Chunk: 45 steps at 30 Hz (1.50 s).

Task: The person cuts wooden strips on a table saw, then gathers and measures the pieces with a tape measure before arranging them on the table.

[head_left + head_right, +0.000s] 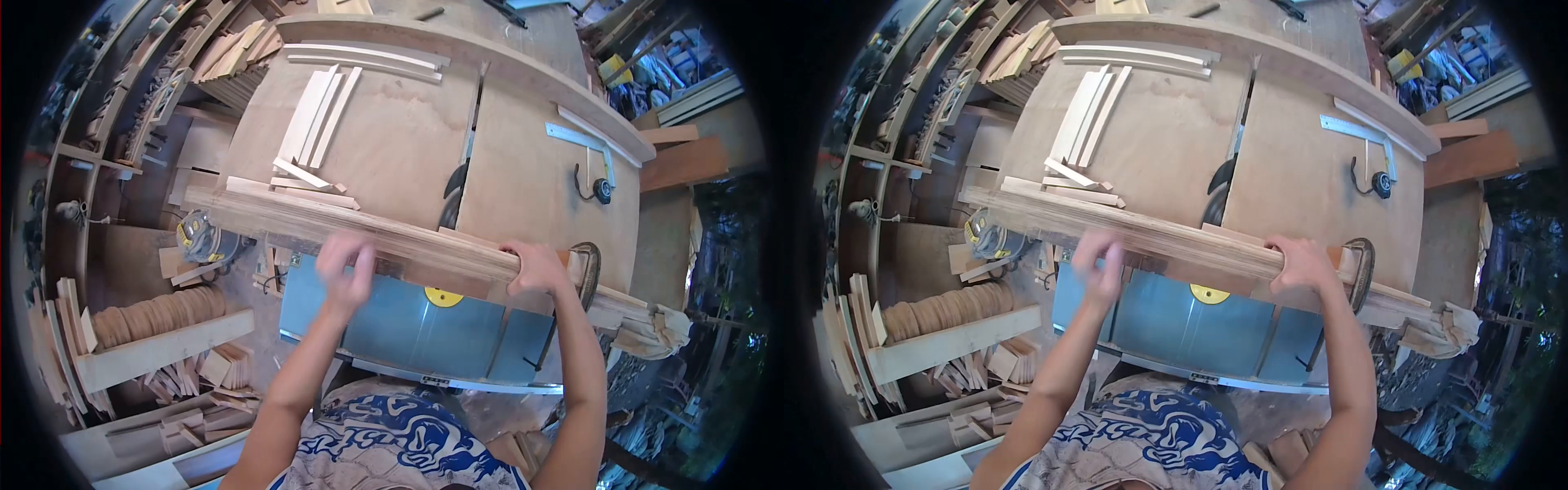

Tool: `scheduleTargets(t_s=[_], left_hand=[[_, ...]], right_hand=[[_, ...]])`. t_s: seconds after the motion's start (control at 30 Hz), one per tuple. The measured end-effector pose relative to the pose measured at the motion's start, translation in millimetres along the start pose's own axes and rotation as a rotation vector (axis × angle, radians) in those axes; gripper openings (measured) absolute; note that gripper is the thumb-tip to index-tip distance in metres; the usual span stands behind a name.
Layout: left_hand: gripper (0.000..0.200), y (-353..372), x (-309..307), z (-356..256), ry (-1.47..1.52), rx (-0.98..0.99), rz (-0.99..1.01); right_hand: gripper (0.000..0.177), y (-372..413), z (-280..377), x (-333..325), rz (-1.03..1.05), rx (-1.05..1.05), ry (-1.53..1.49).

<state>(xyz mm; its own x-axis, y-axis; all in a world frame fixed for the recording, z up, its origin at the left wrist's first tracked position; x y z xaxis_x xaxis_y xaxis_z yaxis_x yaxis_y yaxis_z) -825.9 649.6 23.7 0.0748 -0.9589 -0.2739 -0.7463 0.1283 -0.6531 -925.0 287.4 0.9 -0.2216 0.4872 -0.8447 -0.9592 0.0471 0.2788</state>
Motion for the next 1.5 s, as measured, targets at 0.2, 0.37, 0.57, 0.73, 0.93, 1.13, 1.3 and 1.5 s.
scheduleTargets(t_s=[0.2,0.37,0.57,0.73,0.93,1.13,1.3,1.5], left_hand=[[0.018,256.2,-133.7,1.7,-0.064,0.117,0.607],[0.061,386.8,-126.2,222.4,0.477,-1.680,0.354],[0.090,358.5,-93.1,209.9,1.261,-1.423,-0.192],[0.080,400.0,-101.3,227.9,0.752,-2.136,-0.228],[0.086,396.3,-108.2,209.5,0.875,-1.869,-0.417],[0.070,446.3,-253.4,183.4,-0.021,-1.397,0.702],[0.045,489.4,-400.6,215.2,-0.298,-1.154,0.485],[0.031,477.2,-461.2,121.3,-0.597,-1.015,0.052]], right_hand=[[0.094,-0.2,-10.3,4.5,0.065,0.037,-0.099],[0.101,6.6,3.3,-6.6,0.060,0.069,-0.092],[0.098,52.3,60.4,2.1,-0.266,0.190,0.108],[0.090,61.7,78.9,21.8,-0.548,0.292,0.272],[0.076,49.7,77.5,33.3,-0.530,0.367,0.259],[0.061,66.6,98.0,34.2,-0.521,0.456,0.209],[0.055,103.4,105.8,48.0,-0.557,0.374,0.202],[0.061,198.9,127.2,87.6,-0.338,0.138,0.064]])
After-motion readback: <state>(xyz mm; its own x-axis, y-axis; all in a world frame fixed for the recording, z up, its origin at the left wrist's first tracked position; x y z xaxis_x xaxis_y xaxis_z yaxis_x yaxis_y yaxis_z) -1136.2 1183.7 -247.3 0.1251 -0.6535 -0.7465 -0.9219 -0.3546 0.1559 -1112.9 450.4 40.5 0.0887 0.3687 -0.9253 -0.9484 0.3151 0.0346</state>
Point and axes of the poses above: each hand's wrist, its own y-axis away from the middle knuckle, its own x-axis out of the palm, z = x × y, the point moved 3 cm from there along -y, towards the middle knuckle, and after that the axes turned 3 degrees about -z, right-handed, at the moved point
